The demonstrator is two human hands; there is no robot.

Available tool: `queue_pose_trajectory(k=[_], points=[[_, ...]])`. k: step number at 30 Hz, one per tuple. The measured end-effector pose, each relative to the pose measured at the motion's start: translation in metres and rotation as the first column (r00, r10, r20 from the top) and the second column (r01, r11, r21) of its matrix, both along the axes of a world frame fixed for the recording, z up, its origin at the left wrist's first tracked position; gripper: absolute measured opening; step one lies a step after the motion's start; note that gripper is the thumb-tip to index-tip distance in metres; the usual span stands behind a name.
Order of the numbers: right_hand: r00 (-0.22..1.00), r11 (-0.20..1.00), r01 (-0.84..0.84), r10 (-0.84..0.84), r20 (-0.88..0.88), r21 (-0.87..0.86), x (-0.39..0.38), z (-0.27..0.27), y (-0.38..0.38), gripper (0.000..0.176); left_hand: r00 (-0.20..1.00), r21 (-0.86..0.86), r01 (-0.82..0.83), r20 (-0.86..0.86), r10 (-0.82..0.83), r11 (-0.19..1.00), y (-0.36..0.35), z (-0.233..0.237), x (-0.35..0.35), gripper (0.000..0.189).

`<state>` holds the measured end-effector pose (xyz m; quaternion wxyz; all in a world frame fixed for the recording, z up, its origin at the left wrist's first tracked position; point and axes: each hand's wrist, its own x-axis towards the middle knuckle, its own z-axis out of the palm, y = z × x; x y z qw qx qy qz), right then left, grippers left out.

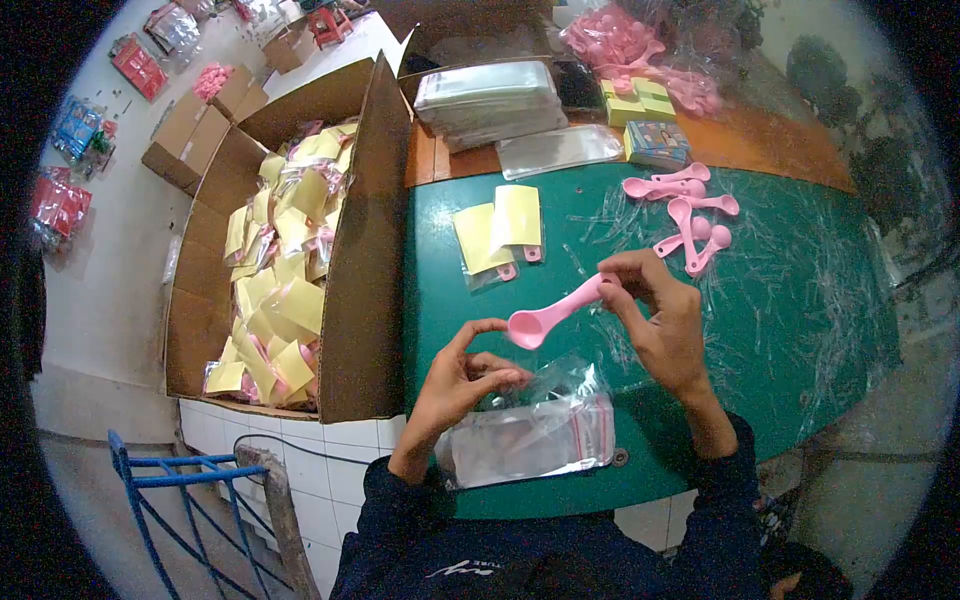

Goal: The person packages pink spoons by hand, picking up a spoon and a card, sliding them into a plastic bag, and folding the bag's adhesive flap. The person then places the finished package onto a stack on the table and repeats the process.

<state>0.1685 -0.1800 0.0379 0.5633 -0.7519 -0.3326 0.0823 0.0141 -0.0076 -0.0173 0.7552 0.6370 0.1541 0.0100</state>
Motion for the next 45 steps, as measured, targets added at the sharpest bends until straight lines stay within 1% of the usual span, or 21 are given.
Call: queue_pose_trajectory(k=[2, 3, 5, 6, 9, 14, 20, 26, 29, 32, 34, 36, 37, 38, 39, 40, 41, 42, 43, 44, 45], points=[[0.999, 0.997, -0.030, 0.032, -0.038, 0.066, 0.001, 0.000, -0.001, 0.015, 1.000, -0.029, -0.011, 0.020, 0.011, 1.000, 0.002, -0.002, -0.001, 0.044], [0.997, 0.997, -0.059, 0.060, -0.041, 0.044, 0.001, 0.000, -0.002, 0.015, 0.999, -0.045, -0.016, 0.030, 0.017, 0.999, 0.003, -0.003, -0.001, 0.044], [0.992, 0.994, -0.114, 0.113, -0.050, -0.001, 0.000, 0.002, -0.003, 0.015, 1.000, 0.022, 0.014, 0.027, -0.015, 1.000, 0.006, -0.004, 0.000, 0.048], [0.994, 0.995, -0.103, 0.103, -0.030, -0.007, 0.000, 0.002, -0.003, 0.015, 0.999, 0.054, 0.032, 0.025, -0.033, 0.998, 0.006, -0.004, 0.000, 0.050], [0.995, 0.995, -0.091, 0.092, 0.032, -0.026, 0.001, 0.002, -0.003, 0.015, 0.997, -0.075, 0.075, 0.039, -0.072, 0.994, 0.005, 0.003, 0.002, 0.051], [0.985, 0.993, -0.114, 0.118, 0.125, -0.034, 0.000, 0.003, -0.004, 0.015, 0.998, -0.022, 0.065, 0.022, -0.065, 0.998, 0.004, 0.005, 0.006, 0.051], [0.998, 0.996, -0.064, 0.063, 0.029, 0.056, 0.001, 0.001, -0.008, 0.015, 0.999, -0.026, 0.035, 0.043, -0.034, 0.999, 0.002, 0.006, 0.009, 0.048], [0.995, 0.997, -0.072, 0.073, 0.072, -0.012, 0.002, 0.004, -0.010, 0.015, 0.999, -0.014, 0.037, 0.015, -0.037, 0.999, 0.000, 0.007, 0.010, 0.049], [0.977, 0.980, -0.178, 0.187, 0.106, -0.087, -0.002, 0.005, -0.005, 0.016, 0.998, -0.045, 0.031, 0.063, -0.028, 0.999, -0.004, 0.007, 0.014, 0.046], [0.924, 0.916, -0.365, 0.378, 0.058, -0.167, -0.009, 0.001, 0.004, 0.017, 0.992, -0.084, 0.048, 0.120, -0.038, 0.995, -0.010, 0.012, 0.017, 0.044], [0.943, 0.938, -0.328, 0.333, 0.030, -0.113, -0.009, -0.001, 0.008, 0.017, 0.977, -0.094, 0.025, 0.211, -0.005, 0.995, -0.014, 0.011, 0.019, 0.040], [0.962, 0.961, -0.273, 0.274, 0.001, -0.046, -0.006, 0.003, 0.007, 0.017, 0.989, 0.017, 0.060, 0.137, -0.062, 0.998, -0.007, 0.004, 0.015, 0.037], [0.961, 0.962, -0.270, 0.272, 0.050, -0.036, -0.004, 0.004, 0.007, 0.017, 0.991, 0.072, 0.079, 0.099, -0.086, 0.994, -0.001, 0.003, 0.013, 0.036], [0.958, 0.963, -0.269, 0.270, 0.100, -0.024, -0.003, 0.004, 0.008, 0.017, 0.978, 0.029, 0.200, 0.061, -0.202, 0.979, 0.003, 0.005, 0.011, 0.034], [0.951, 0.963, -0.271, 0.269, 0.150, -0.009, -0.002, 0.005, 0.008, 0.017, 0.979, -0.010, 0.203, 0.033, -0.202, 0.979, 0.003, 0.010, 0.010, 0.033], [0.945, 0.947, -0.315, 0.319, 0.080, -0.058, -0.002, 0.008, 0.007, 0.023, 0.979, -0.047, 0.205, 0.006, -0.205, 0.978, 0.002, 0.018, 0.008, 0.033], [0.877, 0.884, -0.460, 0.467, 0.117, -0.081, 0.001, 0.009, 0.011, 0.026, 0.978, -0.085, 0.207, -0.021, -0.209, 0.975, 0.000, 0.025, 0.005, 0.033], [0.784, 0.798, -0.592, 0.603, 0.151, -0.114, 0.007, 0.010, 0.015, 0.030, 0.990, -0.013, 0.135, -0.032, -0.135, 0.991, -0.003, 0.028, 0.003, 0.034], [0.668, 0.691, -0.706, 0.722, 0.181, -0.154, 0.011, 0.010, 0.019, 0.034, 0.992, -0.029, 0.121, 0.021, -0.121, 0.992, -0.004, 0.027, 0.002, 0.033], [0.634, 0.646, -0.758, 0.763, 0.126, -0.090, 0.013, 0.009, 0.024, 0.051, 0.992, -0.043, 0.109, 0.075, -0.106, 0.993, -0.004, 0.024, 0.000, 0.033], [0.585, 0.586, -0.810, 0.809, 0.055, -0.007, 0.031, 0.010, 0.031, 0.053, 0.987, -0.055, 0.100, 0.129, -0.092, 0.993, -0.002, 0.023, -0.001, 0.033]])
